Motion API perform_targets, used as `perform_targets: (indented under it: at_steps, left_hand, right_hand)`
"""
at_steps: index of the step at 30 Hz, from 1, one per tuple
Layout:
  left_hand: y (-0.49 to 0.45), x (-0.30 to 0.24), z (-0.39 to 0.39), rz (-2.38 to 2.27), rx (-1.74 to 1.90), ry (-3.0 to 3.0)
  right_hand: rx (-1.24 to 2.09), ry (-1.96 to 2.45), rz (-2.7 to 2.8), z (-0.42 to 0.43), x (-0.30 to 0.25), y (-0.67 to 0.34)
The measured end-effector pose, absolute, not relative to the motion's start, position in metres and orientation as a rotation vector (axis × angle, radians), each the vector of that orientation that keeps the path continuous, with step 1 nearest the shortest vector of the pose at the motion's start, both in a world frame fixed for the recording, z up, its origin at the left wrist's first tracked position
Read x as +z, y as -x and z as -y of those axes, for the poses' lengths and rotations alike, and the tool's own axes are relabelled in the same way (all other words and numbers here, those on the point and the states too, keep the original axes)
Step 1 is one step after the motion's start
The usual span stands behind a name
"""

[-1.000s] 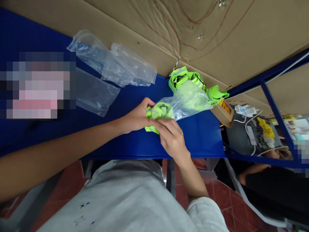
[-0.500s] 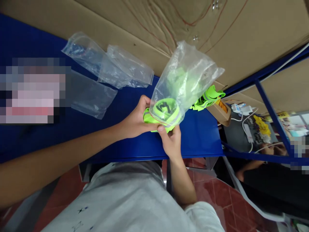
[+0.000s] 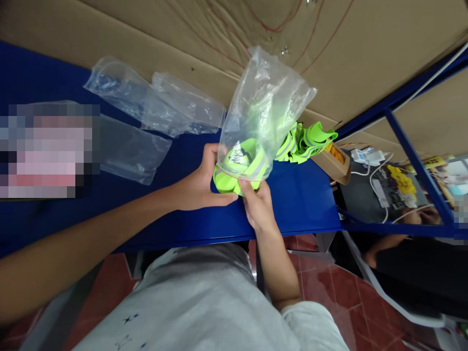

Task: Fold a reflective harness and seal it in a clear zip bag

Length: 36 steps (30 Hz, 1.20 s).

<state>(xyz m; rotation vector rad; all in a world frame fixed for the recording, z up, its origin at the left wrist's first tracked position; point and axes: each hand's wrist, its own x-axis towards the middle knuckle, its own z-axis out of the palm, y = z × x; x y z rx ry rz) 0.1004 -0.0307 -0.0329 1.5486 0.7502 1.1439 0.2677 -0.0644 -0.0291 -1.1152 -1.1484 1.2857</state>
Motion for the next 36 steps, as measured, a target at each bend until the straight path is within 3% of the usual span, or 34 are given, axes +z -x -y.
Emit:
perform_targets:
  at_steps: [4, 9, 13, 20, 28, 36]
  left_hand:
    - [-0.099, -0.028, 0.03, -0.604, 1.14, -1.363]
    - [-0.104, -0.029, 0.031, -0.738, 1.229, -1.135]
    - [-0.104, -0.026, 0.03, -0.671, 1.108, -1.098]
    - [-0.108, -0.028, 0.033, -0.536, 1.058, -1.021]
    - [-0.121, -0.032, 0.038, -0.519, 0.985, -1.057]
    - [-0.111, -0.028, 0.033, -0.567, 1.248, -0.863]
  right_hand:
    - [1.187, 1.122, 1.214, 0.062, -0.032, -0.281]
    - [1.028, 1.2, 1.38, 0.061, -0.045, -0.286]
    - [0.946, 1.243, 1.396, 0.057, -0.038, -0.284]
    - [1.138, 1.2, 1.167, 0.045, -0.027, -0.288]
    - [0.475, 1.28, 1.438, 0.051, -0.027, -0.266]
    - [0.962, 1.176, 1.288, 0.044, -0.033, -0.269]
